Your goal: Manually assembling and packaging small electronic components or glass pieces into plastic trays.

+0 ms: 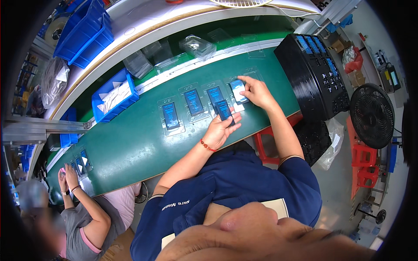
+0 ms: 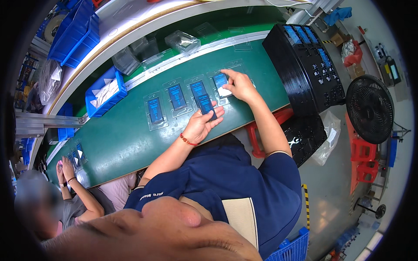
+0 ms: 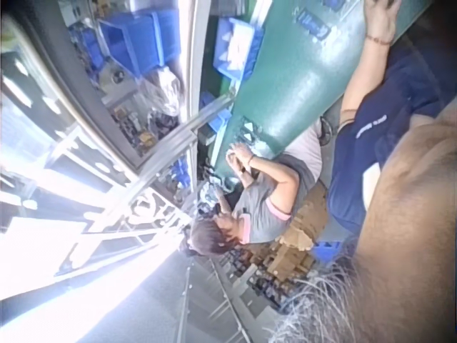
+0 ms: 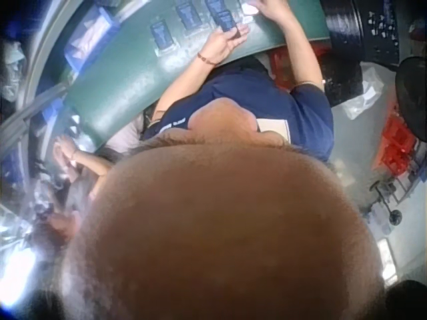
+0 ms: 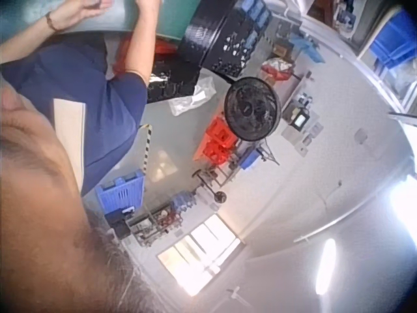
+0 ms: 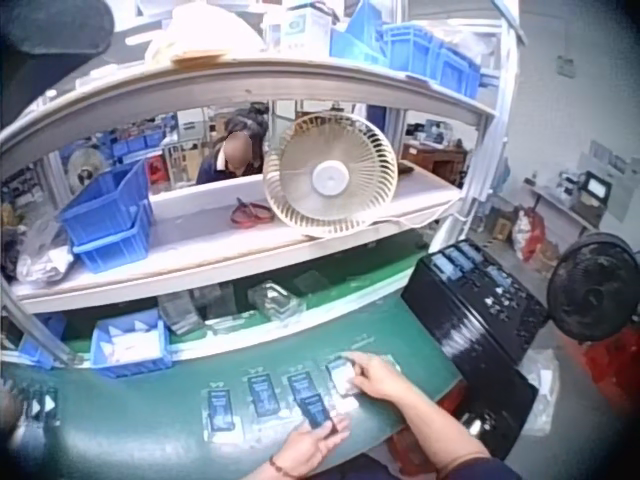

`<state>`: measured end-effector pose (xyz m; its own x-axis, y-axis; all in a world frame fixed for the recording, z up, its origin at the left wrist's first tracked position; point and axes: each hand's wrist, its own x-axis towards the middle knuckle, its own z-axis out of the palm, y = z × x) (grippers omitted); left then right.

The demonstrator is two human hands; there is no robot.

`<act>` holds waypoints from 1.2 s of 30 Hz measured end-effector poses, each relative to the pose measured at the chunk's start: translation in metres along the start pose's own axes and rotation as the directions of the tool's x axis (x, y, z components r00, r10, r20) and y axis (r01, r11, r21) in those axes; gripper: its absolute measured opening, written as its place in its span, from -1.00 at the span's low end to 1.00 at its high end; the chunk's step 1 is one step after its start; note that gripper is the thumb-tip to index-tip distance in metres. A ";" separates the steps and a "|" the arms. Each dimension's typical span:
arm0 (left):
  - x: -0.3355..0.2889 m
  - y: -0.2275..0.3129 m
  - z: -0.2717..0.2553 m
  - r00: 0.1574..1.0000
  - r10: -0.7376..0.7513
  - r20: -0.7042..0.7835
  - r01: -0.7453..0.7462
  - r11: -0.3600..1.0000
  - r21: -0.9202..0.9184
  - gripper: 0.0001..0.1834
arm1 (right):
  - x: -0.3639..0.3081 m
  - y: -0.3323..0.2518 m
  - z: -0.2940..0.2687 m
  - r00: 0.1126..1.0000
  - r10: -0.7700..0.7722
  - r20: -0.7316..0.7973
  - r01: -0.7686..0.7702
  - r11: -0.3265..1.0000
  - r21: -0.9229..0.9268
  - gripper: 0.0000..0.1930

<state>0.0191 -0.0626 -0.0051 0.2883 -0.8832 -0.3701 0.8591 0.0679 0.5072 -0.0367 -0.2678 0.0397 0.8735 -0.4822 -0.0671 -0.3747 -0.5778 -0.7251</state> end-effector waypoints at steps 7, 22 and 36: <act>-0.003 -0.004 0.010 0.998 -0.021 -0.051 0.020 0.999 -0.029 -0.59 | -0.007 -0.013 0.005 0.991 -0.137 0.000 0.110 0.797 -0.594 -0.49; -0.011 0.010 0.024 0.948 0.299 0.112 -0.318 0.848 0.424 -0.02 | -0.057 -0.027 0.048 0.992 -0.123 0.029 0.075 0.755 0.651 -0.72; 0.024 0.035 -0.005 0.803 0.335 0.493 -0.159 -0.678 0.718 -0.24 | 0.007 0.060 -0.001 0.861 -0.247 -0.444 0.133 0.953 -0.273 -0.64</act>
<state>0.0586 -0.0788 0.0001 0.3105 -0.9152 0.2568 -0.9316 -0.2392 0.2738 -0.0531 -0.3069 -0.0036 0.7066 -0.5652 0.4258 -0.3260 -0.7941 -0.5130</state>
